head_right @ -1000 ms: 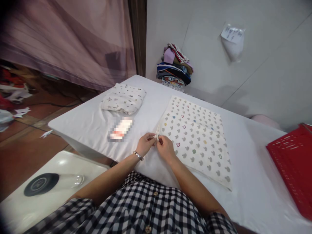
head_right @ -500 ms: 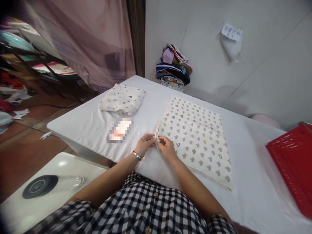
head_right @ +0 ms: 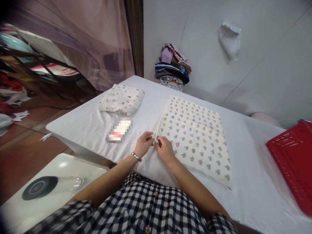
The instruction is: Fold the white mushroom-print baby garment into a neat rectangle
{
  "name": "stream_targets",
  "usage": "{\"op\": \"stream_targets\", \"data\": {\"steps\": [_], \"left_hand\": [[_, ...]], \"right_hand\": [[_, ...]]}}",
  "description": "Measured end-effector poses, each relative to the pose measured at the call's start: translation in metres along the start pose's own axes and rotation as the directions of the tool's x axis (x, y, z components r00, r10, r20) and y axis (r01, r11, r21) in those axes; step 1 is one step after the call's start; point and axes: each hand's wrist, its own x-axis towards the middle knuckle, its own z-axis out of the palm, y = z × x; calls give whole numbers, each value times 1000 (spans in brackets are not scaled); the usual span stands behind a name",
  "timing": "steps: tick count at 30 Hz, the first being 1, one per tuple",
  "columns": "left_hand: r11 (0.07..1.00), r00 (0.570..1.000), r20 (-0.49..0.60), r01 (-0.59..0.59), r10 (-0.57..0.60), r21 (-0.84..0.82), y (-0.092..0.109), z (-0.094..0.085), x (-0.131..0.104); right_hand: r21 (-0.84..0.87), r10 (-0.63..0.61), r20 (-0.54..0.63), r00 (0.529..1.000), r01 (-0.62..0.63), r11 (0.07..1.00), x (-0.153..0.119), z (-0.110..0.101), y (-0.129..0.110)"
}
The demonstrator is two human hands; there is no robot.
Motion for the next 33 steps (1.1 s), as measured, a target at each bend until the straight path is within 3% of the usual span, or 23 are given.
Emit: {"op": "stream_targets", "data": {"steps": [4,11,16,19,22,25,28,31,33], "left_hand": [[982,996,9,-89,89,167,-4,1,-3],[991,995,-48,91,-87,96,-8,-3,3],[974,974,-3,224,-224,10,-6,-4,9],[973,974,12,226,-227,50,-6,-5,11],[970,988,6,149,-153,193,-9,-8,13],[917,1000,3,7,-9,399,-10,-10,12],[849,997,16,-77,80,523,-7,-11,9],[827,995,19,-89,94,555,-4,-11,8],[832,997,23,-77,77,550,-3,-12,8]], "right_hand": [[-96,-60,35,998,63,993,0,2,-3],[-80,-35,97,995,43,996,-7,12,0],[17,-34,118,992,32,999,-15,16,-1],[-19,-82,119,989,85,996,-21,16,-4],[-91,-146,147,978,161,983,-30,11,-5],[-180,-199,130,971,221,959,-45,-2,4],[-230,-190,75,979,202,952,-71,-25,27],[-235,-116,14,993,116,965,-105,-58,60],[-223,1,-51,999,-13,975,-131,-83,82]]}}
